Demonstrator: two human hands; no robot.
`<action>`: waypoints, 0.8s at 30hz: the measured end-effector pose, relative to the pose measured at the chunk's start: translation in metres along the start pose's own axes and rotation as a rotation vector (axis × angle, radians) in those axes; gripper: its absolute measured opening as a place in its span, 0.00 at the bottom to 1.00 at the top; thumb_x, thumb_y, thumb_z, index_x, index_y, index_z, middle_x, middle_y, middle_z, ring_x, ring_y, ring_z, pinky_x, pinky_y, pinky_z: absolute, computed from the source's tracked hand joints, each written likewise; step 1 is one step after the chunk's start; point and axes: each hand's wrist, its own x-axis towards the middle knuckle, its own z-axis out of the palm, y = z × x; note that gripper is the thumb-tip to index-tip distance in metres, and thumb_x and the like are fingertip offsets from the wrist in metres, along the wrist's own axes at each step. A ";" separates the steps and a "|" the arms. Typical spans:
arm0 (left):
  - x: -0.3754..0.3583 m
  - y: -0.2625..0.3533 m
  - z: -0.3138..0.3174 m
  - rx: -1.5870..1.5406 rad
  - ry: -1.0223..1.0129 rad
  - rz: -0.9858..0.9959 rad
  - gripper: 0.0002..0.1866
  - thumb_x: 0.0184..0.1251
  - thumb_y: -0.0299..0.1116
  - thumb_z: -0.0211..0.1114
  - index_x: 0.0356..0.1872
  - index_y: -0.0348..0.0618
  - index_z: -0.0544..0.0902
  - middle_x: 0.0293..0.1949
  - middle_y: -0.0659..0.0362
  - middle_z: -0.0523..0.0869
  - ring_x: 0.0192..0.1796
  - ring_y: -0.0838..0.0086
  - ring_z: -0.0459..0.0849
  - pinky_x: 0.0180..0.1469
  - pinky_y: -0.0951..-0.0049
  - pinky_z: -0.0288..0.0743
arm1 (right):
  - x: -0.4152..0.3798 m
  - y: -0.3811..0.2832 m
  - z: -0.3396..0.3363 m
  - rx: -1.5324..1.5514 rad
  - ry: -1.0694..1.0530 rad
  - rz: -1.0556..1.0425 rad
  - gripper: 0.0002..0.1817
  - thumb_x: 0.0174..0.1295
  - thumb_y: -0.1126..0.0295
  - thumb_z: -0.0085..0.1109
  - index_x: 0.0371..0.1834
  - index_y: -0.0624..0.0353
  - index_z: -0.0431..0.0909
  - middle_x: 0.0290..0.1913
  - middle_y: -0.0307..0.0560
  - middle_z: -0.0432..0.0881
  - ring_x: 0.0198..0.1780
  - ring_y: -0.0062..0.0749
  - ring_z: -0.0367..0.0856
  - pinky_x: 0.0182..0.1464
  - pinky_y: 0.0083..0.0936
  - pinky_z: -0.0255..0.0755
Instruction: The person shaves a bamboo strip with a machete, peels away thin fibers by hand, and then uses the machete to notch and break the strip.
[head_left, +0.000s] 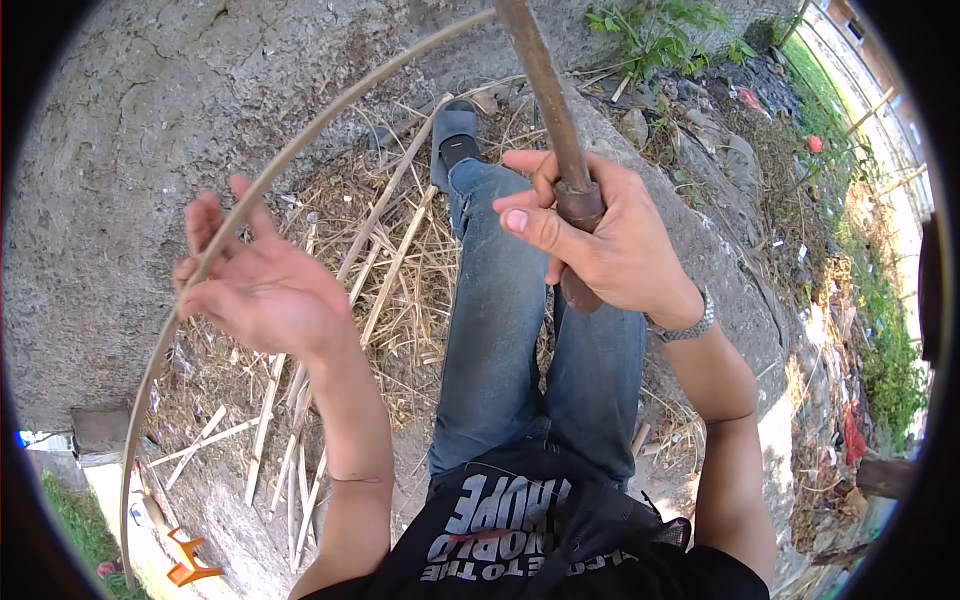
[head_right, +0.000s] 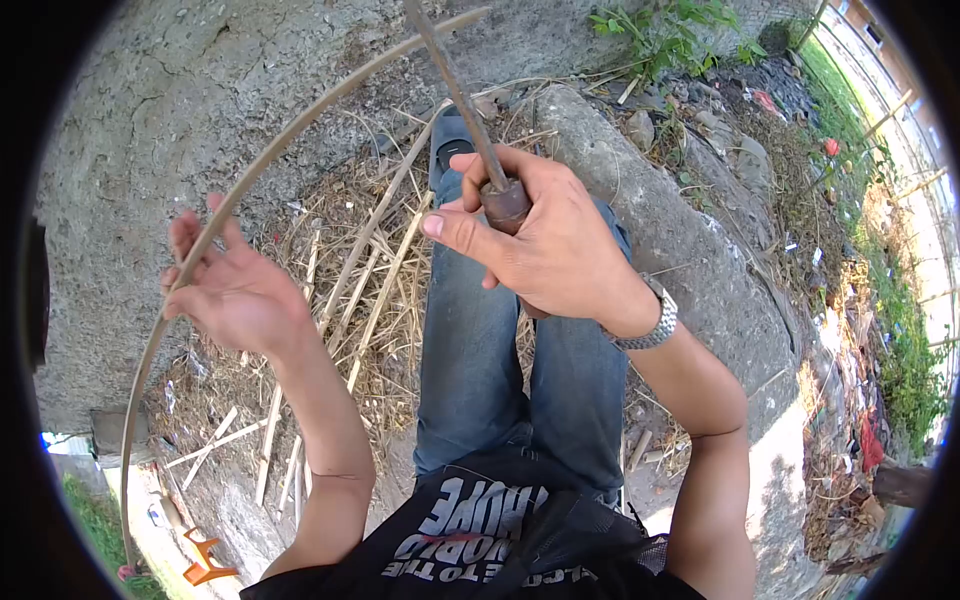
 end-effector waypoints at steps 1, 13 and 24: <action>-0.028 -0.006 0.007 -0.032 -0.046 -0.078 0.25 0.86 0.60 0.39 0.52 0.49 0.71 0.60 0.48 0.80 0.70 0.57 0.79 0.80 0.37 0.69 | 0.002 0.002 0.007 0.062 0.029 -0.001 0.21 0.66 0.59 0.77 0.41 0.65 0.77 0.31 0.40 0.85 0.25 0.17 0.81 0.24 0.20 0.78; -0.151 -0.004 -0.005 0.087 -0.558 -0.606 0.26 0.86 0.45 0.56 0.74 0.42 0.62 0.73 0.44 0.74 0.76 0.59 0.73 0.77 0.49 0.70 | 0.014 0.033 -0.017 0.442 0.342 0.055 0.14 0.68 0.75 0.72 0.45 0.65 0.73 0.55 0.55 0.84 0.47 0.43 0.94 0.28 0.21 0.82; -0.070 0.099 -0.083 0.875 -0.913 0.109 0.24 0.80 0.48 0.61 0.61 0.37 0.80 0.59 0.47 0.86 0.62 0.57 0.84 0.66 0.53 0.76 | 0.045 0.037 -0.101 0.412 0.605 -0.255 0.11 0.64 0.85 0.64 0.48 0.75 0.76 0.57 0.61 0.85 0.47 0.50 0.93 0.39 0.29 0.85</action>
